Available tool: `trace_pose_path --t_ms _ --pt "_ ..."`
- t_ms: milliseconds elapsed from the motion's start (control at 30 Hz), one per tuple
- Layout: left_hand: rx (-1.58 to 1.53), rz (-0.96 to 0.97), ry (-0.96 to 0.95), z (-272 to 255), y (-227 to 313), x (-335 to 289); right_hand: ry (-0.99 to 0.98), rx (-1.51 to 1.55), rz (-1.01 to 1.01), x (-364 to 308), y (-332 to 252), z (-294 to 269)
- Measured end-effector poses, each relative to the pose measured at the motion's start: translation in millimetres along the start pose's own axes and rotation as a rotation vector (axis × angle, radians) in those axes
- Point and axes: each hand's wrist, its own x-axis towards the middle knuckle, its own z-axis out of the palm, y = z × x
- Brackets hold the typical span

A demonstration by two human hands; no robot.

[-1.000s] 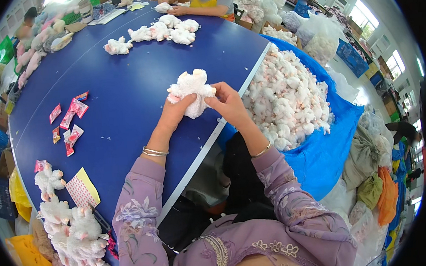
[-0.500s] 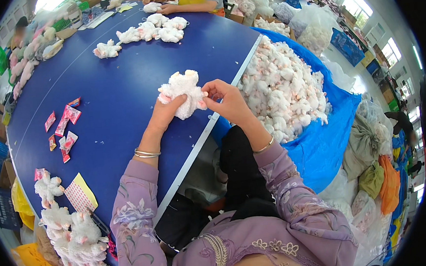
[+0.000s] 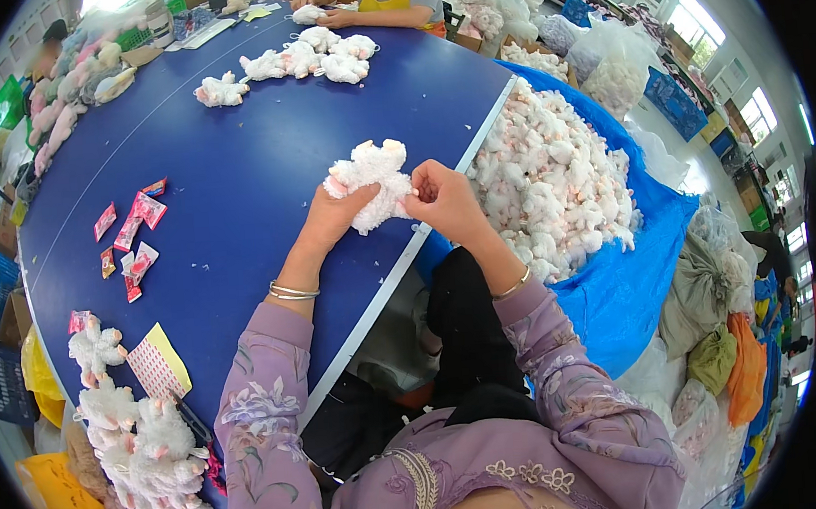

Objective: The person repeatedly stuffs small white plush toys with cotton-like filling by hand, then places the finished items on a blue table. The person works at a workstation in a busy factory setting with other workers visible in the background.

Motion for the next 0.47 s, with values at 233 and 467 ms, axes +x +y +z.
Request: trace_pose_path --t_ms 233,467 --pt "0.248 0.011 0.006 2.0 3.1 -1.6 -0.043 0.043 0.05 -9.3 1.7 -17.0" --pt "0.35 0.037 -0.049 3.2 0.5 0.8 0.009 0.017 0.016 6.9 -2.3 -34.1"
